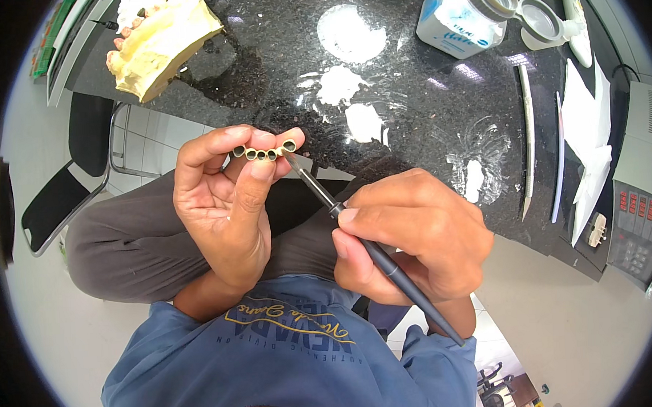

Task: The person applies a liquid and powder mixture to the surface of a dental bridge using a small brush, then wipes the bridge with a cloth and replaces it onto a dental model.

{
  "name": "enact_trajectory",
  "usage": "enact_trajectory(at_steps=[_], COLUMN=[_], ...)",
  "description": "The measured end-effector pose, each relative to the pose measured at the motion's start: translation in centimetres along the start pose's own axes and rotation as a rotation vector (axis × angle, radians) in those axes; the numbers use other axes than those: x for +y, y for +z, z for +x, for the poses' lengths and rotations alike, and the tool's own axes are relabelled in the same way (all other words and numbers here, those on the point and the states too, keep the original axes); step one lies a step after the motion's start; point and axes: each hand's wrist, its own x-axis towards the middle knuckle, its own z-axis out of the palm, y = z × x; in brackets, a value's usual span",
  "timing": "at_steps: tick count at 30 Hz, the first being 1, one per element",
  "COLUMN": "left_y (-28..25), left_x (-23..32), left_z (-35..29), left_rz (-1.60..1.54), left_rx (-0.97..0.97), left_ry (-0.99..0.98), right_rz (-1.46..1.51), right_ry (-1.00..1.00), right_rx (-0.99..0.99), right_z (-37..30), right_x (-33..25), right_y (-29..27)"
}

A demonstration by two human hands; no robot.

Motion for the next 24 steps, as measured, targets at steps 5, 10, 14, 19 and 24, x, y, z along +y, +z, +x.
enact_trajectory(at_steps=[5,10,14,19,24], left_y=[0.1,0.0,0.0,0.2,0.6], left_x=[0.1,0.2,0.1,0.1,0.2], left_z=[0.0,0.1,0.2,0.0,-0.7], left_rz=[0.117,0.123,0.121,0.102,0.041], left_rx=[-0.015,-0.012,-0.022,-0.012,0.044], left_ry=[-0.008,-0.016,-0.002,-0.002,-0.055], right_rz=[0.006,0.044,-0.003,0.153,-0.029], right_ry=[0.01,0.022,-0.009,0.014,0.008], right_rx=[0.006,0.059,-0.049,0.1,0.17], right_z=[0.3,0.2,0.2,-0.5,0.6], right_x=[-0.1,-0.2,0.0,-0.2,-1.8], right_y=[0.2,0.3,-0.1,-0.4,-4.2])
